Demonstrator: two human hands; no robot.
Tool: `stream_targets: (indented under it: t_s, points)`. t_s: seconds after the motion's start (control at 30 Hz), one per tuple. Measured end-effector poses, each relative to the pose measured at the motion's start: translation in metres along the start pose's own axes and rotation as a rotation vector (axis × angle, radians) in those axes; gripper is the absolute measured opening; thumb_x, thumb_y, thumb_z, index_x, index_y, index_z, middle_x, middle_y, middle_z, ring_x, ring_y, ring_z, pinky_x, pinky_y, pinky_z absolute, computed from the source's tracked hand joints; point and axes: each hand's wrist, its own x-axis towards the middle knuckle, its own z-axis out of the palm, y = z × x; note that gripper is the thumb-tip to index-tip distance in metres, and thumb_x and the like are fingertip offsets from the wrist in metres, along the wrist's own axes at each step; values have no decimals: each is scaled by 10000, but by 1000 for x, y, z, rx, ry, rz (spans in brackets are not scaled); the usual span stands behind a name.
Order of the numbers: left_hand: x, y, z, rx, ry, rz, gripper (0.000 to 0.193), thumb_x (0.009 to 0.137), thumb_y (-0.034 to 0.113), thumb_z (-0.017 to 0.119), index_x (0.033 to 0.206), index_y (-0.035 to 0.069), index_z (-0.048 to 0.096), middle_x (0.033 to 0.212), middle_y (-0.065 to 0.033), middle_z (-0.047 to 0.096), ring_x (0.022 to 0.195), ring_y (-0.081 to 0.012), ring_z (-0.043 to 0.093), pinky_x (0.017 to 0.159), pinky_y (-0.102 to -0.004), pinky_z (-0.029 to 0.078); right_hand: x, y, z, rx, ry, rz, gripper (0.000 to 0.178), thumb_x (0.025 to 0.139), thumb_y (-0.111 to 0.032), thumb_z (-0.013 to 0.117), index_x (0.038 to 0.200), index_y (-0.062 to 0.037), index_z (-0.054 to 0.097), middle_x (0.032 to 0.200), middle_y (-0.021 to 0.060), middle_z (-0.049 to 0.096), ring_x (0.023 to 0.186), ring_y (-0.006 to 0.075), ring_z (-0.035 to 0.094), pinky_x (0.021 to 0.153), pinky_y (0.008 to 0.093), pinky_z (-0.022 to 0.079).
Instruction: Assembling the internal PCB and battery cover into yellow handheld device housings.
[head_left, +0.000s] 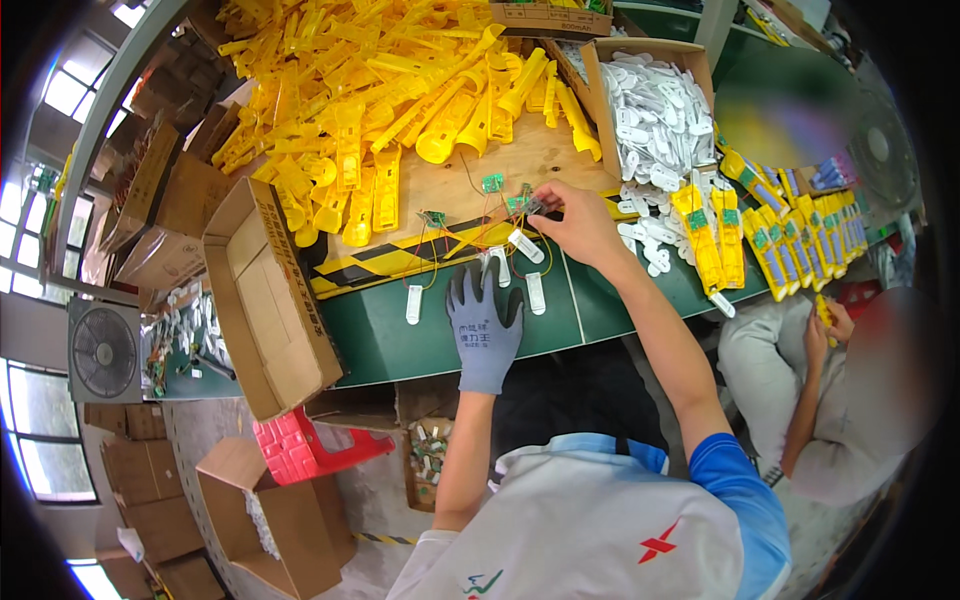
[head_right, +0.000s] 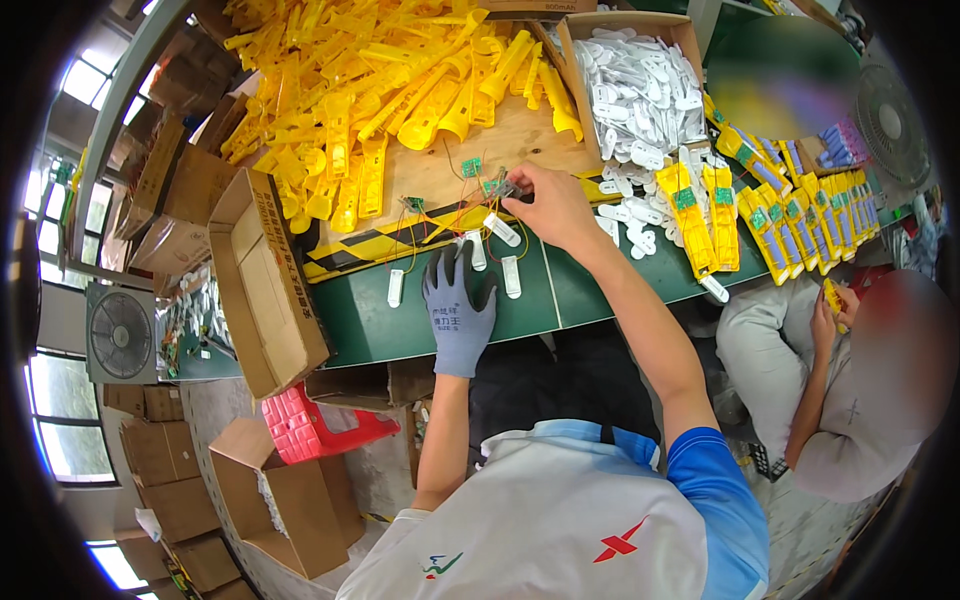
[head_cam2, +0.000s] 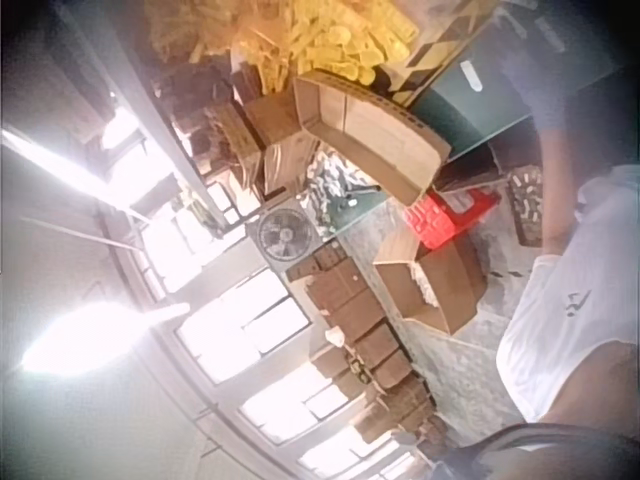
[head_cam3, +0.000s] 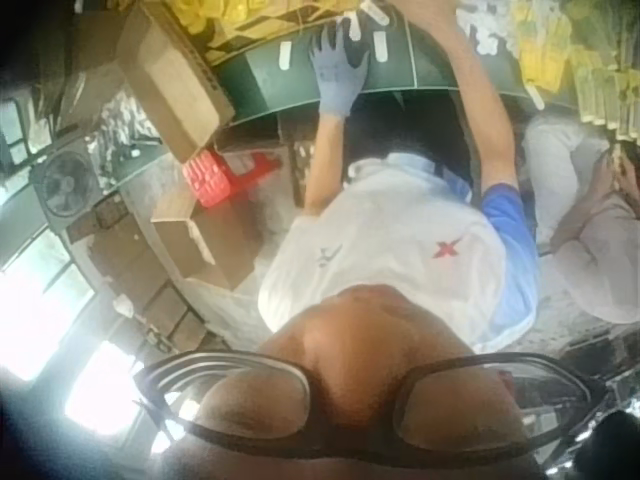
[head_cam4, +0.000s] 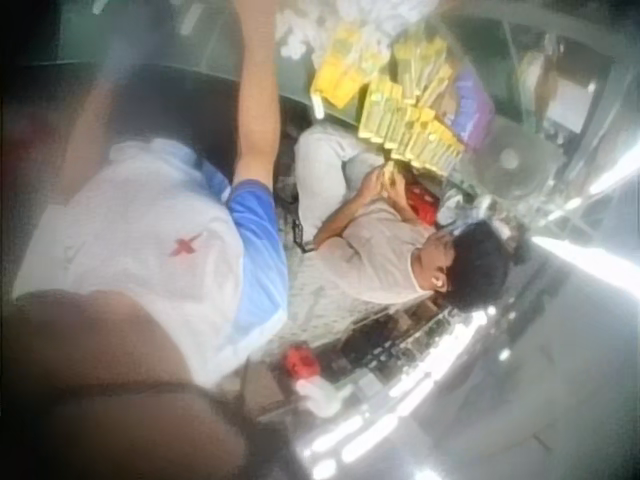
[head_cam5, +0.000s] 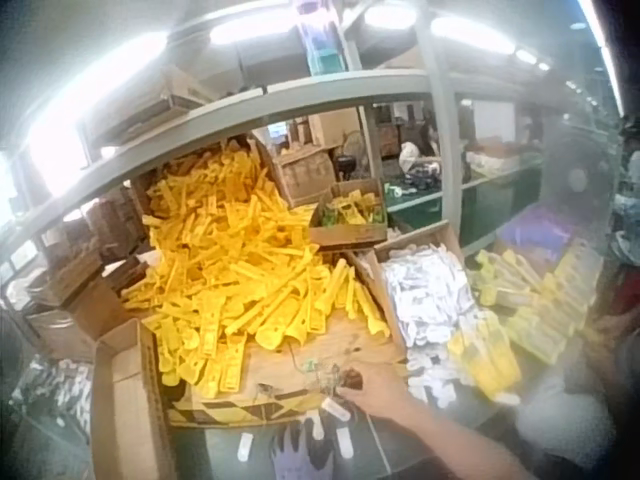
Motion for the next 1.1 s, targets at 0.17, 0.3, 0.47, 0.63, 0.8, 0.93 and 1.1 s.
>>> stream_targets:
  t_s: [0.17,0.3,0.47,0.63,0.8,0.93,1.1]
  points:
    - [-3,0,5,-196,82,-142,756,772,245,750,1362,-57,386,1337,-272,450,1259,-447,402,1092,-520,309,-24,-22,-25,421,72,19,377,808,-99,738,1161,-20,634,907,100,728,752,173,696,696,291,540]
    - [4,5,6,-47,-13,-37,712,748,235,742,1344,-7,437,1322,-261,459,1250,-425,420,1076,-503,340,-18,-7,-25,-6,75,72,408,822,-282,718,1160,-65,653,854,138,714,722,238,698,657,337,538]
    - [-2,11,-5,-53,112,-58,662,779,53,696,1381,0,424,1357,-251,464,1238,-431,440,1068,-489,349,-13,-15,-23,152,272,-198,362,761,-338,688,1017,-83,686,792,162,685,734,365,655,648,424,515]
    - [-5,14,3,-452,193,-137,598,897,-26,585,1455,20,374,1462,-166,427,1280,-312,460,1086,-407,348,-24,-56,-68,458,511,-344,301,768,-274,690,978,-60,713,754,135,694,699,326,669,663,400,535]
    - [-6,9,4,-525,201,-140,593,912,-66,518,1474,33,357,1471,-134,429,1274,-265,457,1090,-376,348,1,-51,-80,-11,272,-250,316,763,-258,647,1004,-72,730,741,145,689,703,334,668,667,409,533]
    - [-5,11,-1,-623,207,-193,585,911,-77,495,1469,39,364,1458,-118,439,1249,-263,468,1085,-365,352,5,-70,-85,41,396,-260,319,752,-281,674,977,-64,739,748,133,700,697,327,673,676,401,539]
    - [-18,-29,8,-686,259,-287,490,914,6,562,1385,-40,435,1344,-177,537,1233,-277,510,1080,-377,358,31,-74,-73,186,453,-388,362,784,-246,711,1072,-26,720,832,132,728,671,187,696,654,300,545]
